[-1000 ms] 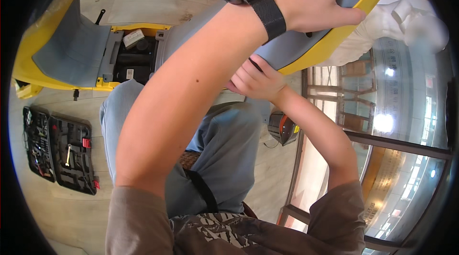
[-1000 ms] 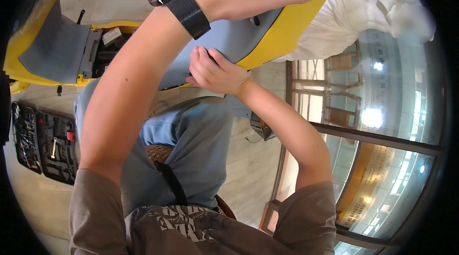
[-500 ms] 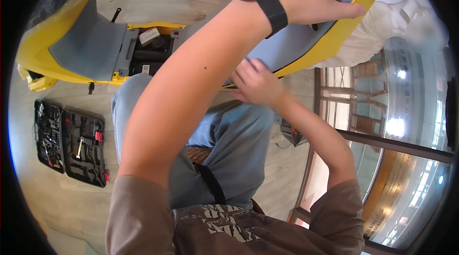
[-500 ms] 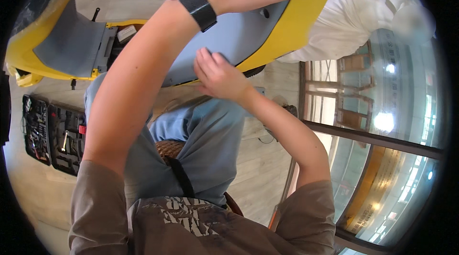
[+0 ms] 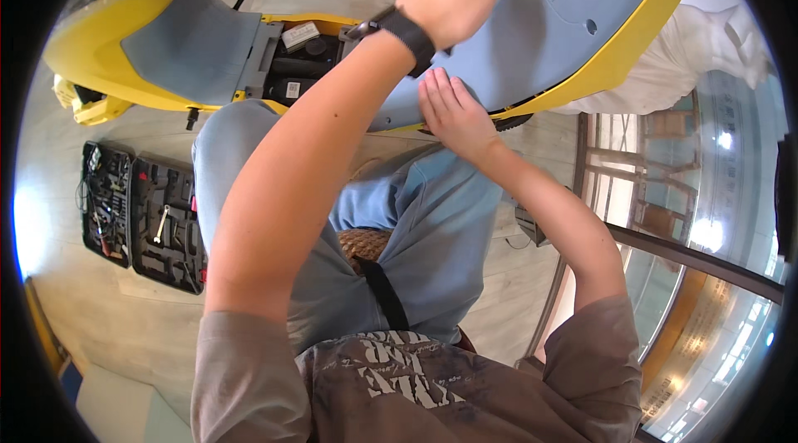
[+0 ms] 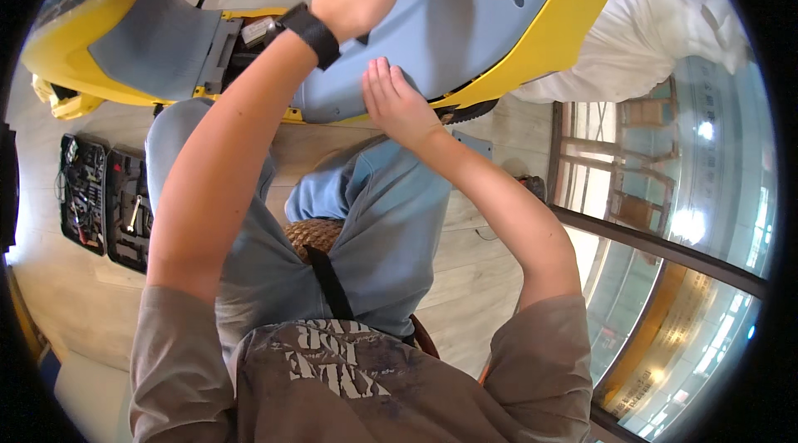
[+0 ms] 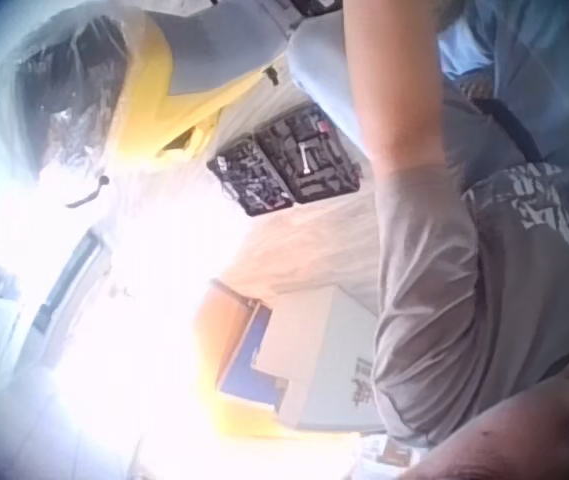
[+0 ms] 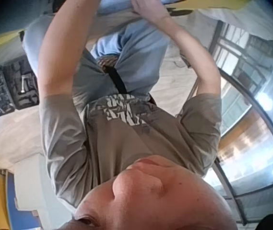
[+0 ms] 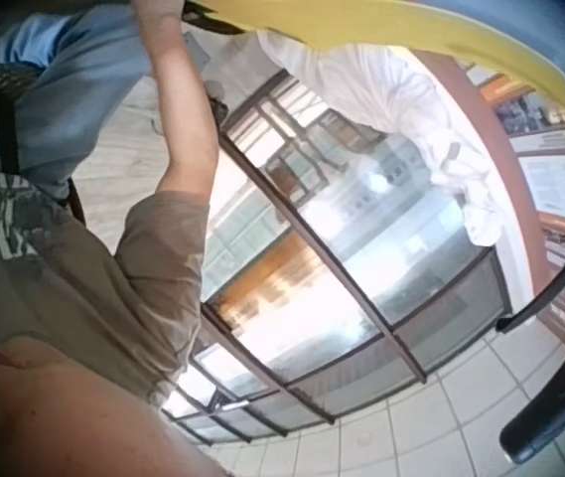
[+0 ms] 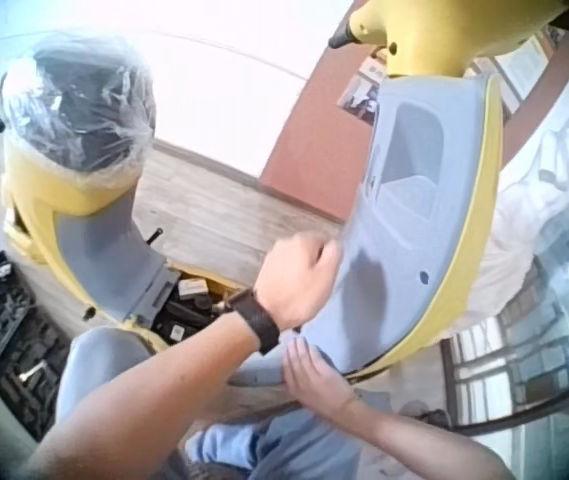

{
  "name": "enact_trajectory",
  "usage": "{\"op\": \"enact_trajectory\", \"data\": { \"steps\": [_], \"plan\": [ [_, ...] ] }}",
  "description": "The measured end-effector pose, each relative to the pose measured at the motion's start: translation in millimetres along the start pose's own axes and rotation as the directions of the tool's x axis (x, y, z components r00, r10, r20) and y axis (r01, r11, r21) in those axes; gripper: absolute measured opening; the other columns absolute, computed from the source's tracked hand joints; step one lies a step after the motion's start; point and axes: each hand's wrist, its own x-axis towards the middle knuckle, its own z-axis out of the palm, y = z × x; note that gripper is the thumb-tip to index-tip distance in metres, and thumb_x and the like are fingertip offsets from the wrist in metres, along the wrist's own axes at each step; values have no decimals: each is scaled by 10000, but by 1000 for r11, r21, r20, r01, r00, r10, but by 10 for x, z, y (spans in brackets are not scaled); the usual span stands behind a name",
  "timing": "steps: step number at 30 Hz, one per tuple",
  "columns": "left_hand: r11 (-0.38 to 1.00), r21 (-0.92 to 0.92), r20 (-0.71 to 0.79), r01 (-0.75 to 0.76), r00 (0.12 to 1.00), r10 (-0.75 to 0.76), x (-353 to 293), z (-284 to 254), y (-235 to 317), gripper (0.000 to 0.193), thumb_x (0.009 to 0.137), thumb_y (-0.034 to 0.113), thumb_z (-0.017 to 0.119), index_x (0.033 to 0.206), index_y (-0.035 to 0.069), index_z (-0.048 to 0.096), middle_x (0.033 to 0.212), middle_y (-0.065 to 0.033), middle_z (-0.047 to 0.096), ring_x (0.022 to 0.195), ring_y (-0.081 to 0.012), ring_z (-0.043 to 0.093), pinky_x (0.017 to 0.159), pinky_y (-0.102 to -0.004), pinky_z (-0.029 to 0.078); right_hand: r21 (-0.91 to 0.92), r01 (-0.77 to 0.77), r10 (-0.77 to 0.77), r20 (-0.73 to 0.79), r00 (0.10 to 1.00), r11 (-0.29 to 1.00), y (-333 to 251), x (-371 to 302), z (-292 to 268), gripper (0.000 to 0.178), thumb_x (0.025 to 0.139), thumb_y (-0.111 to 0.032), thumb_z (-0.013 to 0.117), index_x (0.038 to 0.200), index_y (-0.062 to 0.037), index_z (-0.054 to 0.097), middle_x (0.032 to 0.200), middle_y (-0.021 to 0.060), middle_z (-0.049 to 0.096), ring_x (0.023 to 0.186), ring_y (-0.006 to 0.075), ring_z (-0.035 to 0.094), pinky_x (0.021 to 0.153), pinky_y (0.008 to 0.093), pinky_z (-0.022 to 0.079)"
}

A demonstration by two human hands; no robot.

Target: Attaching and securing a plastic panel onto a yellow electric scooter using a power drill and hands.

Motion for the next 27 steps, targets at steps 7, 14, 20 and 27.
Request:
{"op": "enact_trajectory", "data": {
  "steps": [7,14,20,27],
  "plan": [
    [759,592,532,-270,839,-117,-1309,-71,-1082,485,766,501,720,930,54,627,811,-162,692,769,-366,702,700,-481,559,6,16,-16,5,1000,1000,-70,23,21,459,916,-238,483,1223,79,608,1253,268,626,1209,391,578,1032,443,441],
    [711,694,434,-109,851,-294,-2064,249,-1722,684,718,600,769,1062,45,565,930,-146,690,813,-338,704,691,-464,561,27,3,-6,126,992,1000,-415,308,180,608,899,-377,552,1296,84,539,1333,302,563,1269,419,536,1075,466,412],
    [755,656,368,17,865,-340,-1934,361,-1775,599,745,591,760,945,34,669,890,-149,699,802,-309,713,708,-427,571,-123,105,-80,195,978,987,-468,406,244,491,945,-267,468,1276,83,565,1289,313,596,1223,444,574,1029,483,448],
    [778,628,423,8,836,-350,-1902,390,-1793,682,807,682,639,941,13,650,870,-189,681,787,-365,704,682,-472,560,-141,93,-54,257,965,986,-483,535,156,441,948,-243,463,1221,68,616,1243,304,635,1166,444,618,980,474,476]
  ]
}}
